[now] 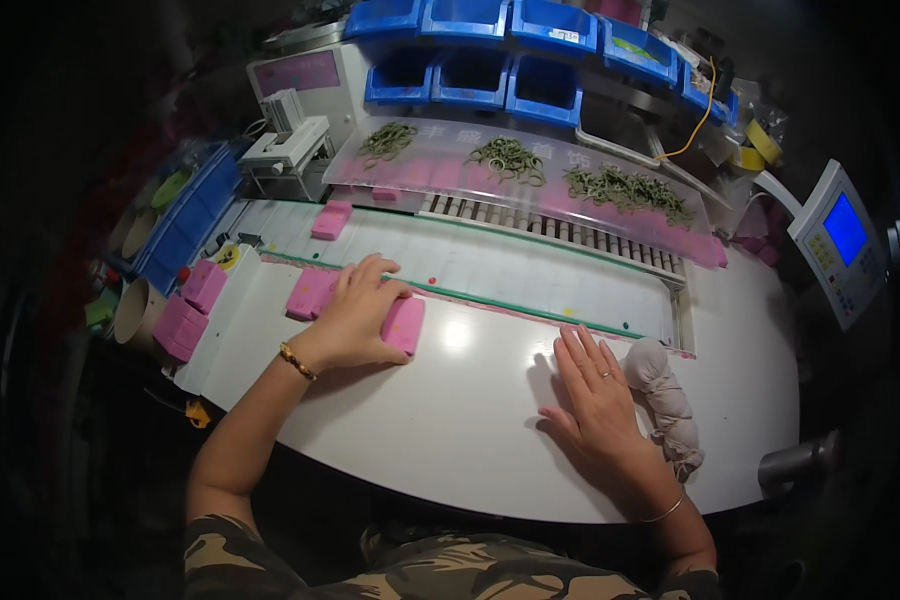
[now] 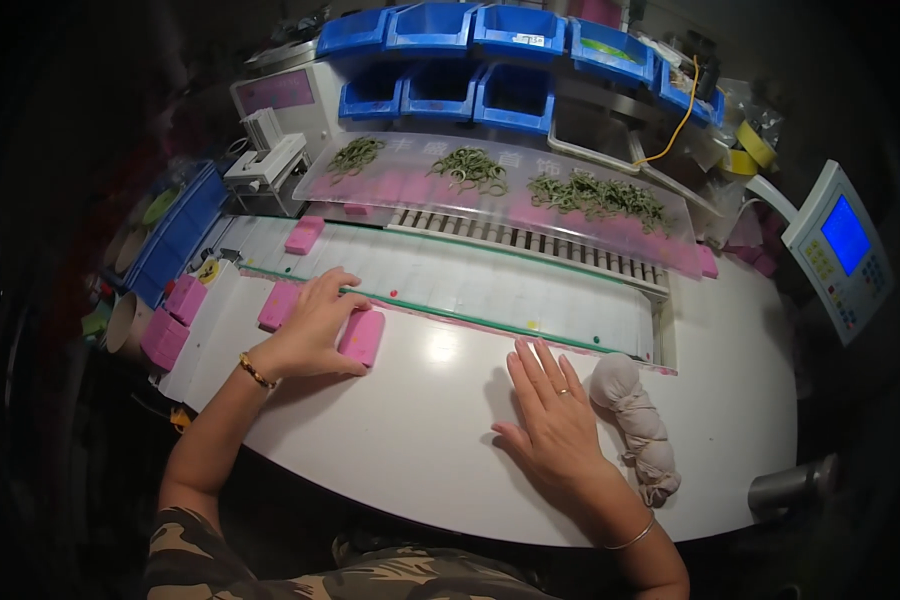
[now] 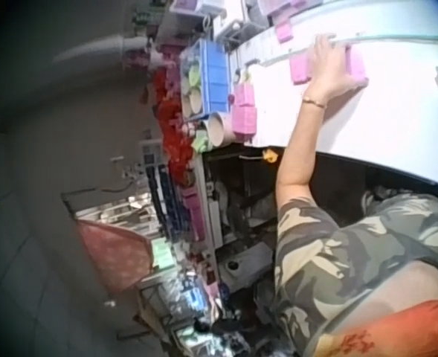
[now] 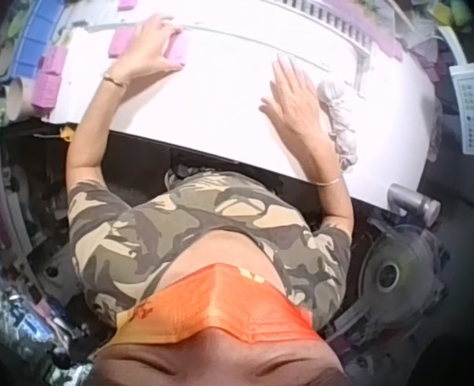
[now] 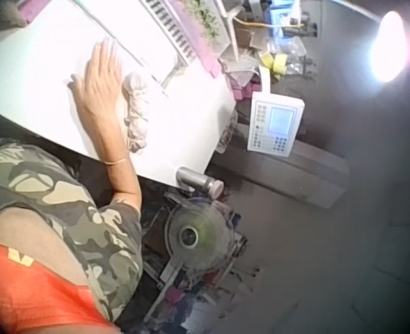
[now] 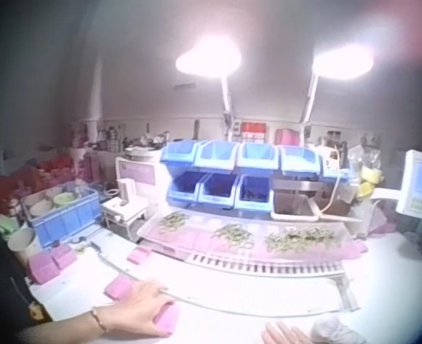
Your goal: The person cleans pink plastic blocks with a white cloth, then inserts small dark components into the blocks by hand.
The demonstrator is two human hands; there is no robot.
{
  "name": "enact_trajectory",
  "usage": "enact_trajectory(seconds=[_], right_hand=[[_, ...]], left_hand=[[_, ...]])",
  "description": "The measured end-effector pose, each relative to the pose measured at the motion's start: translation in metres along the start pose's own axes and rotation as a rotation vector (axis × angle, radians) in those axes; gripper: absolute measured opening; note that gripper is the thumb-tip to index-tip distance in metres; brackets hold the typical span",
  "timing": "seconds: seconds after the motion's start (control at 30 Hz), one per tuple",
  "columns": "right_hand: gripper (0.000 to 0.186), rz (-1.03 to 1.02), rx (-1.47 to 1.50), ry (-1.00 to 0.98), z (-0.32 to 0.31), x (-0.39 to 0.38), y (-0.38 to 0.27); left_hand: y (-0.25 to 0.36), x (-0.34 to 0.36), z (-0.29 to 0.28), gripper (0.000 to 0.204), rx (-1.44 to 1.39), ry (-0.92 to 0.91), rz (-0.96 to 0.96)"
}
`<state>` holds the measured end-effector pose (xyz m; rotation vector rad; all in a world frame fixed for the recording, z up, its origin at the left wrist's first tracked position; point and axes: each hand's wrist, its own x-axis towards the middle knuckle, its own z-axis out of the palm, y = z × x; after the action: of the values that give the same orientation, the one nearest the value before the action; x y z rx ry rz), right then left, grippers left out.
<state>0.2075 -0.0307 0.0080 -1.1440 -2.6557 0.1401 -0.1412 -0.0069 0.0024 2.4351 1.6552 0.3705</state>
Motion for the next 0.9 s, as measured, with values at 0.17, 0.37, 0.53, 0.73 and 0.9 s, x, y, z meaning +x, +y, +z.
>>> enact_trajectory(seconds=[0.17, 0.37, 0.53, 0.73, 0.9], right_hand=[[0.056, 0.188, 0.788, 0.179, 0.014, 0.017, 0.009], [0.044, 0.337, 1.837, 0.035, -0.001, 0.022, 0.021], [0.048, 0.263, 1.760, 0.233, -0.002, 0.019, 0.025], [0.047, 0.221, 1.137, 0.372, -0.002, 0.021, 0.018], [0.047, 0.067, 0.820, 0.357, -0.013, 0.021, 0.014]], left_hand=[[0.065, 0.023, 0.021, 0.076, -0.339, 0.216, 0.277], [0.127, 0.045, 0.031, 0.079, -0.639, 0.312, 0.463], [0.135, 0.054, 0.041, 0.091, -0.737, 0.253, 0.430], [0.139, 0.054, 0.049, 0.079, -1.127, 0.007, 0.198], [0.130, 0.051, 0.043, 0.064, -1.140, -0.109, 0.262]])
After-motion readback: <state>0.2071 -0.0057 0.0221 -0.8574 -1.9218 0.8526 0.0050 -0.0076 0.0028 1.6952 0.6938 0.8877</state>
